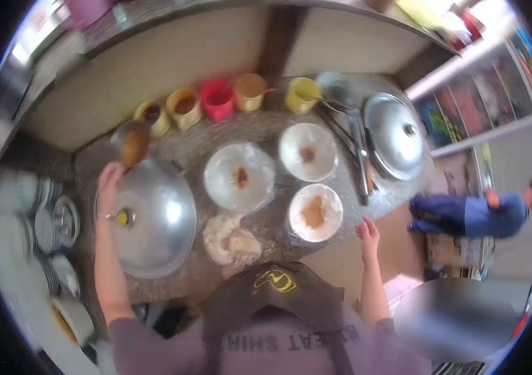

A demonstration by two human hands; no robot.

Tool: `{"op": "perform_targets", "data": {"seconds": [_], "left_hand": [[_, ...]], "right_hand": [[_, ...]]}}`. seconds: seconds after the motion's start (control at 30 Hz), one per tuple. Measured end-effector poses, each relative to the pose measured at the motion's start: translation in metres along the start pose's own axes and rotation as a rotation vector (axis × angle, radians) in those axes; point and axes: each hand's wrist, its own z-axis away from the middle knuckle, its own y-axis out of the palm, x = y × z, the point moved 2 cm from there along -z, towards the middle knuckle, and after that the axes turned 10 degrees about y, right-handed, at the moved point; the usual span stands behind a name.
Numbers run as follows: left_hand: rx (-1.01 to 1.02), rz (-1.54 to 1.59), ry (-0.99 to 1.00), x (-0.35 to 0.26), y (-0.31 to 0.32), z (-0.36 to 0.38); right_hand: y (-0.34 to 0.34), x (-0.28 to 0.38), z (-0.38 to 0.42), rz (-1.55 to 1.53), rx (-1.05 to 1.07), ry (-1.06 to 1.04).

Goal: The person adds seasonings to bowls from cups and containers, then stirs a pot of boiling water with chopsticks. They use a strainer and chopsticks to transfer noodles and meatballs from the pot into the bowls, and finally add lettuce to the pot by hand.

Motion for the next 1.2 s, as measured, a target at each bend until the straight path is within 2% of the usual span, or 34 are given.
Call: {"op": "perform_targets", "data": {"seconds": [0.07, 0.13, 0.2, 0.27, 0.33, 0.47, 0.5, 0.57, 0.63, 0.7, 0.77, 0.8, 0.83, 0.87, 0.93, 0.97, 1.0, 1.03, 1.1, 1.17, 1.2], "left_hand": [[-0.042, 0.106, 0.039, 0.032, -0.026, -0.037], [-0.117, 0.07, -0.008, 0.066, -0.049, -0.073], [-0.059, 0.055, 0.017, 0.105, -0.072, -0.108], [-0.145, 0.081, -0.087, 0.141, -0.086, -0.138], [-0.137, 0.085, -0.146, 0.167, -0.098, -0.157], [-0.08, 0.181, -0.162, 0.176, -0.1, -0.169], [-0.106, 0.185, -0.234, 0.178, -0.1, -0.171], [-0.133, 0.187, -0.31, 0.176, -0.1, -0.17], [-0.179, -0.114, -0.353, 0.168, -0.1, -0.164], [-0.227, -0.182, -0.3, 0.148, -0.098, -0.152], [-0.276, -0.253, -0.243, 0.138, -0.085, -0.139], [-0.236, -0.313, -0.158, 0.136, -0.073, -0.132], [-0.197, -0.372, -0.072, 0.133, -0.06, -0.126], [-0.207, -0.373, -0.068, 0.118, -0.038, -0.11], [0.002, -0.477, -0.06, 0.031, 0.067, -0.042], [-0.021, -0.474, -0.055, 0.001, 0.111, -0.017], [0.056, -0.476, -0.056, -0.026, 0.156, 0.005], [0.134, -0.482, -0.055, -0.05, 0.202, 0.023], [0.282, -0.335, 0.029, -0.081, 0.298, 0.044], [0.412, -0.248, 0.1, -0.133, 0.428, 0.068], [0.54, -0.134, 0.132, -0.107, 0.474, 0.059]], "right_hand": [[-0.007, -0.009, 0.007, 0.011, -0.064, 0.063], [-0.014, -0.023, 0.004, -0.003, -0.117, 0.106], [-0.017, -0.035, -0.001, -0.018, -0.153, 0.146], [-0.02, -0.039, -0.005, 0.044, -0.18, 0.159], [-0.024, -0.043, -0.015, 0.067, -0.204, 0.135], [-0.035, -0.034, -0.052, 0.178, -0.261, 0.045], [-0.038, -0.035, -0.066, 0.178, -0.269, 0.051], [-0.046, -0.032, -0.095, 0.389, -0.378, -0.095], [-0.049, -0.02, -0.12, 0.449, -0.38, -0.081], [-0.047, -0.01, -0.143, 0.505, -0.375, -0.074], [-0.041, -0.003, -0.166, 0.713, -0.448, -0.398], [-0.04, 0.001, -0.173, 0.709, -0.444, -0.402], [-0.038, 0.003, -0.18, 0.69, -0.407, -0.386], [-0.037, 0.004, -0.186, 0.67, -0.369, -0.373], [-0.039, -0.007, -0.198, 0.71, -0.376, -0.459], [-0.039, -0.009, -0.198, 0.731, -0.382, -0.442], [-0.041, -0.011, -0.199, 0.705, -0.303, -0.398], [-0.043, -0.015, -0.198, 0.71, -0.31, -0.45], [-0.051, -0.005, -0.199, 0.711, -0.268, -0.543], [-0.06, 0.01, -0.204, 0.638, -0.094, -0.586], [-0.058, 0.007, -0.21, 0.611, -0.106, -0.64]]}}
